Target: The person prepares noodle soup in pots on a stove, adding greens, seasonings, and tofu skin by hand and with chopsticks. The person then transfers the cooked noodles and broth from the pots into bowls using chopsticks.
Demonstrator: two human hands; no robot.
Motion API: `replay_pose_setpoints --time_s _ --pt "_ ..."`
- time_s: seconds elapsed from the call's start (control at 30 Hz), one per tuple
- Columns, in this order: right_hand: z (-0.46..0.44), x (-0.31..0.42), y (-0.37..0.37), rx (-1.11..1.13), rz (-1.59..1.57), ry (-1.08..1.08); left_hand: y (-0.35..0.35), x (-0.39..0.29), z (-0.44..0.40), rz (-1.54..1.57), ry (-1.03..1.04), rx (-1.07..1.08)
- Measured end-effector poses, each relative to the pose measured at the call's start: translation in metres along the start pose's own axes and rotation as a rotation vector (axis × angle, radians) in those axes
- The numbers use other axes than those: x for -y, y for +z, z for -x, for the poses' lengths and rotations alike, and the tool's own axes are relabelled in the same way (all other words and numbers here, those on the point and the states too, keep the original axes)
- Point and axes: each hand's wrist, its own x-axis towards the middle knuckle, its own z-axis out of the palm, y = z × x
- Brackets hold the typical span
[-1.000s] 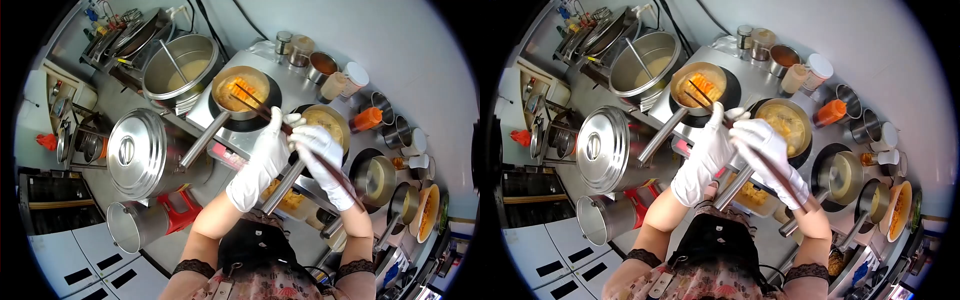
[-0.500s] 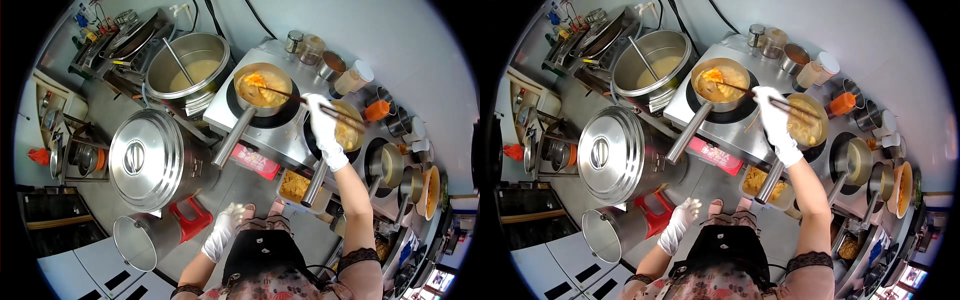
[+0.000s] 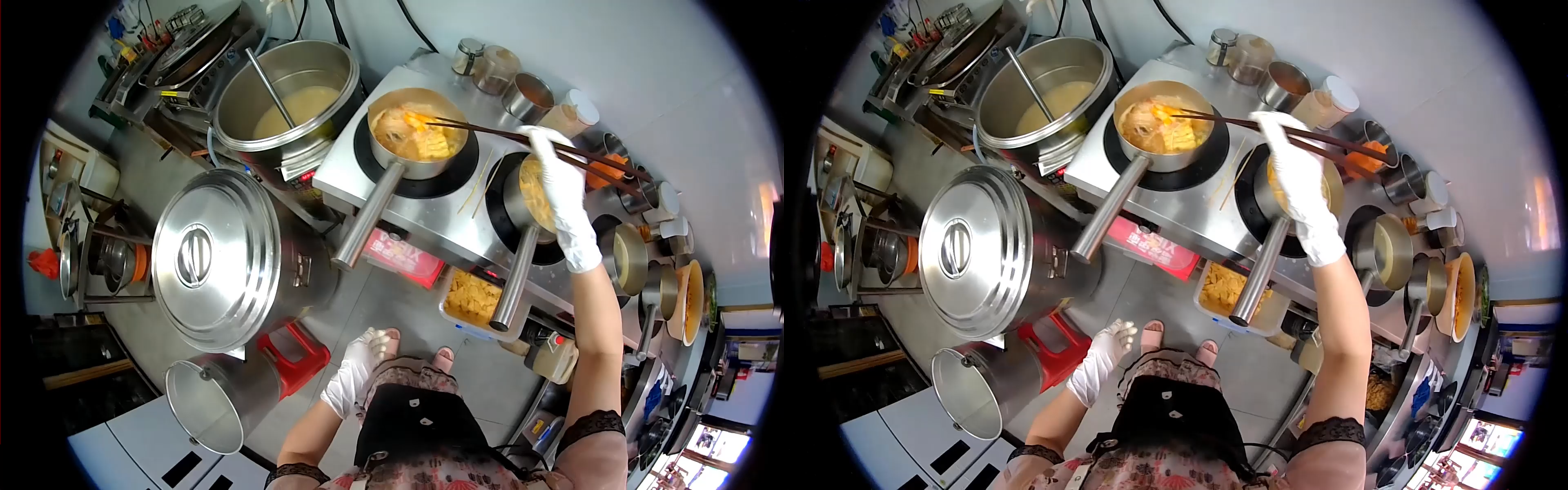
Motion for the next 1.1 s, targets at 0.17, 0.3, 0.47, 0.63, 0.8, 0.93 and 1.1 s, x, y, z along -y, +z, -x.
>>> replay_pose_setpoints --time_s 0.17,0.3,0.47,0.63,0.8,0.93,1.1 --pt "-0.013 -0.058 0.016 0.134 0.224 -0.069 0.017 0.027 -0.040 -0.131 0.034 -0.054" --pt "-0.019 -0.081 0.000 0.074 0.348 -0.231 0.046 0.062 -0.082 -0.615 0.262 -0.097" --pt "-0.007 -0.040 -0.057 0.199 0.033 -0.057 0.061 0.144 -0.241 -1.075 0.633 0.246" --pt "0.055 0.002 -0.121 0.187 -0.075 -0.159 0.151 0.176 -0.346 -2.405 1.114 0.043" --pt "0.044 -0.012 -0.161 0.156 -0.287 -0.391 0.189 0.183 -0.394 -1.789 0.574 -0.675" --pt "0.051 -0.014 -0.187 0.165 -0.331 -0.415 0.210 0.202 -0.371 -1.645 0.190 -0.712" --pt "0.055 -0.008 -0.208 0.181 -0.350 -0.427 0.169 0.205 -0.456 -0.557 0.436 -0.719"
